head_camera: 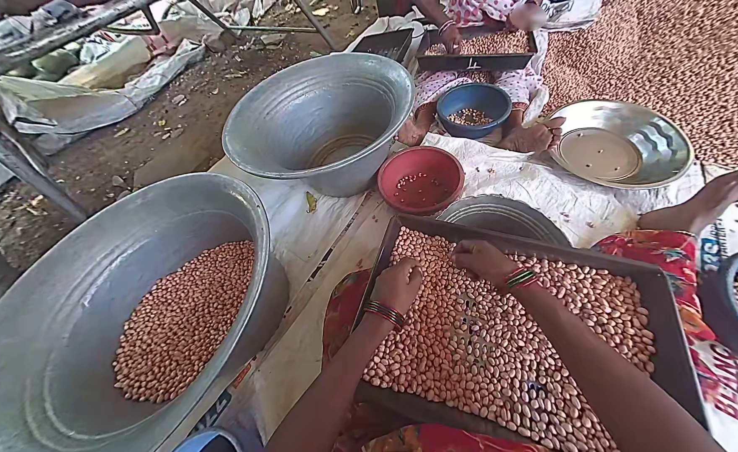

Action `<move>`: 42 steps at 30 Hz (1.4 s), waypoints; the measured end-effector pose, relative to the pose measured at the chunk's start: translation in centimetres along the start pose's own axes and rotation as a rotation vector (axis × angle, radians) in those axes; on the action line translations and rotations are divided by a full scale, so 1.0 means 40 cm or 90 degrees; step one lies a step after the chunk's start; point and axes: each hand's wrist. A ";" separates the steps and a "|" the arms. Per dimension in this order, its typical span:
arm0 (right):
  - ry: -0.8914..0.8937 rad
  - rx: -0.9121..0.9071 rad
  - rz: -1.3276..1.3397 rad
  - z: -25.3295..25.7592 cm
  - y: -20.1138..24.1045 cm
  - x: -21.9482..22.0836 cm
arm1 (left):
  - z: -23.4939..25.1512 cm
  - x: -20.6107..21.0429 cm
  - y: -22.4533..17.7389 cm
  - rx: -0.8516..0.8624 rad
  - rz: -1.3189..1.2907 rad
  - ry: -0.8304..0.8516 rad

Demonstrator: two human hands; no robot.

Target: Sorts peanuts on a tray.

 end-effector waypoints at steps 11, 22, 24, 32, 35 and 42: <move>0.056 0.058 -0.450 0.011 0.052 0.069 | 0.012 0.015 0.058 -0.052 -0.956 0.030; -0.040 -0.224 -0.349 -0.105 0.210 0.071 | 0.009 0.037 0.050 -0.229 -0.896 0.144; -0.203 -0.298 -0.313 -0.076 0.182 0.102 | 0.015 0.030 0.062 -0.197 -0.977 0.134; -0.218 -0.427 -0.377 -0.035 -0.066 0.251 | 0.022 0.009 0.064 -0.121 -1.016 0.061; -0.247 -0.498 -0.430 -0.112 -0.187 0.237 | 0.017 0.008 0.072 -0.112 -1.009 0.050; -0.329 -0.416 -0.435 -0.172 -0.227 0.146 | 0.023 0.018 0.060 -0.112 -0.953 0.082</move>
Point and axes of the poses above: each hand's wrist, its own z-axis towards the middle knuckle, its own x-axis out of the palm, y = z × x, and after that the axes turned 15 degrees about -z, right-handed
